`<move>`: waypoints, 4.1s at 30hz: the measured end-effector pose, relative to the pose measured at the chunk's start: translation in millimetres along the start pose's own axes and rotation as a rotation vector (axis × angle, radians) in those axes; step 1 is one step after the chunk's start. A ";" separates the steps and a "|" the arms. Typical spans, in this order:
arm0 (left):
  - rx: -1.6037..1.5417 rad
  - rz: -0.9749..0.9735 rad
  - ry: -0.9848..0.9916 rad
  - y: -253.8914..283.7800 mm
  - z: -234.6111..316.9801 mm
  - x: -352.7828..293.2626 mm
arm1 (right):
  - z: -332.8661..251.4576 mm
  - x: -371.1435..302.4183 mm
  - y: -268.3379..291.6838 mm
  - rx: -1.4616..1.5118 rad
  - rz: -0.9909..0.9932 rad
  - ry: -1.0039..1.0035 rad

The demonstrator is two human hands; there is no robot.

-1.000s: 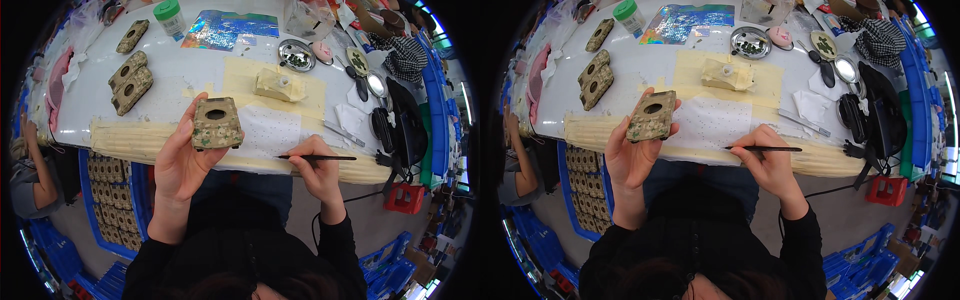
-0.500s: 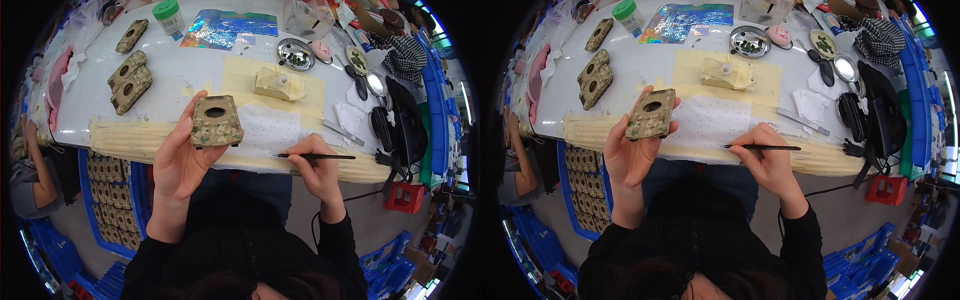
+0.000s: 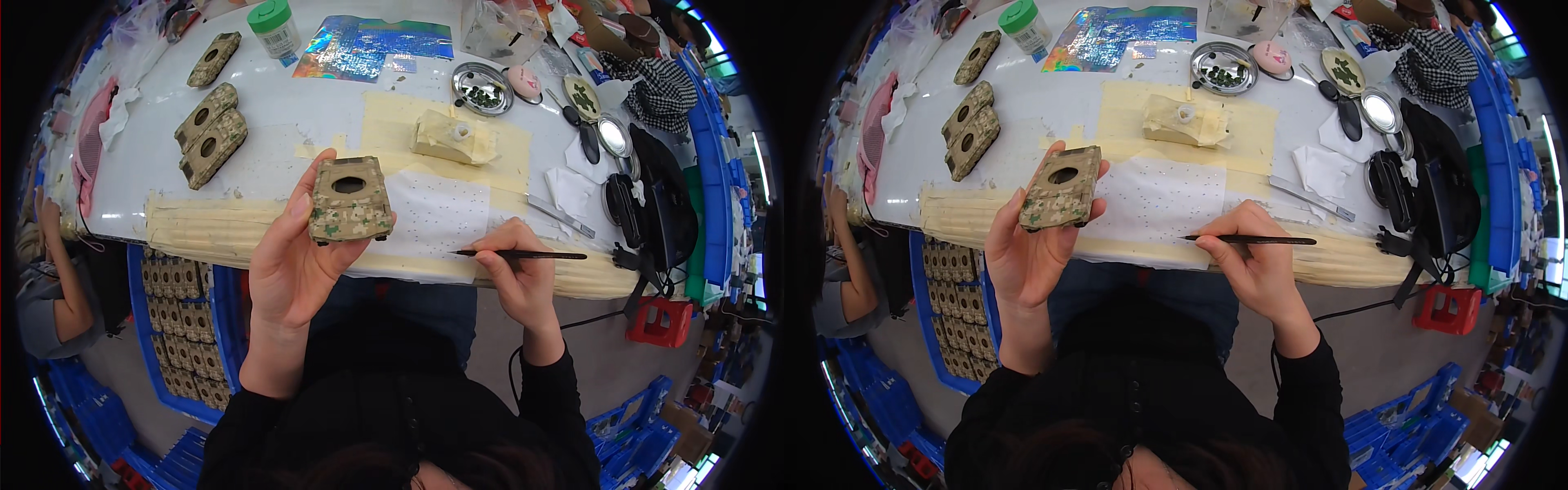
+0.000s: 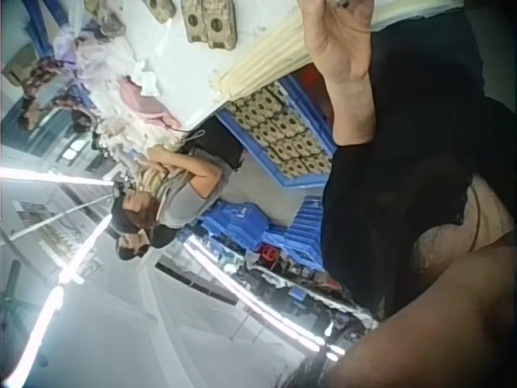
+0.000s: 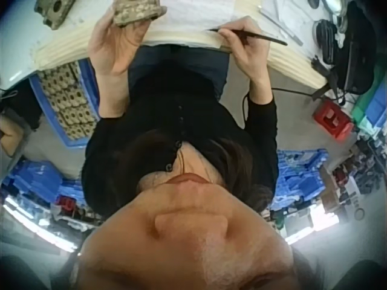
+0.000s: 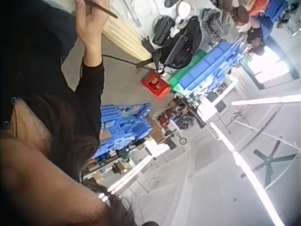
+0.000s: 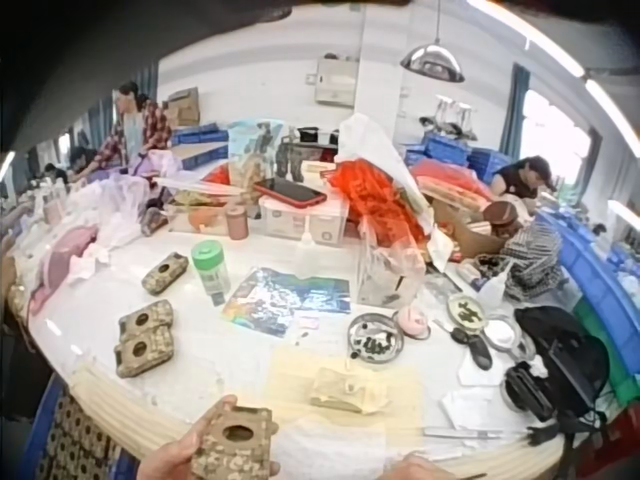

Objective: Apply detail paint to the body of a small toy tank using a brush.

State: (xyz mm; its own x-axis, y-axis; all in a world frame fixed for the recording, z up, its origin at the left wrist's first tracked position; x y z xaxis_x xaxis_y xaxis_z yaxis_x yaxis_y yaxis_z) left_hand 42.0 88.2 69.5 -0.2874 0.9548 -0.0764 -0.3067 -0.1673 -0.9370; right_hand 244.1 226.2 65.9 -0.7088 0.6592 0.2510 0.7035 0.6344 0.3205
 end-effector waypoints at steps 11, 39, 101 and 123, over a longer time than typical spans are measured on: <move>0.209 0.059 -0.014 -2.1 -3.7 0.4 | -23.0 17.6 11.3 0.131 0.064 0.084; 0.265 0.109 0.010 -19.1 -11.2 -12.7 | -108.9 69.9 -17.8 0.005 -0.328 0.234; 0.207 0.103 0.014 -14.2 -8.5 -9.0 | -110.6 71.4 -24.6 -0.054 -0.267 0.367; 0.356 0.175 0.083 -19.9 1.4 -8.8 | -84.0 51.2 -33.9 0.076 -0.304 0.290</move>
State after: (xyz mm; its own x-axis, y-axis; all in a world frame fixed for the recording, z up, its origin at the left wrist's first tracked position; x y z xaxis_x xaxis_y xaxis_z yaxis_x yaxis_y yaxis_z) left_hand 49.3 82.8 89.3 -0.2932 0.9184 -0.2657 -0.5588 -0.3901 -0.7318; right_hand 179.5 204.5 144.6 -0.8622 0.3034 0.4057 0.4544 0.8173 0.3543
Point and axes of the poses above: each hand's wrist, its own x-axis towards the middle knuckle, its own y-axis out of the back of the hand, z = x × y, the point moved 4 cm from there along x, towards the middle knuckle, and after that the axes turned 2 degrees about z, right-handed, at the moved point
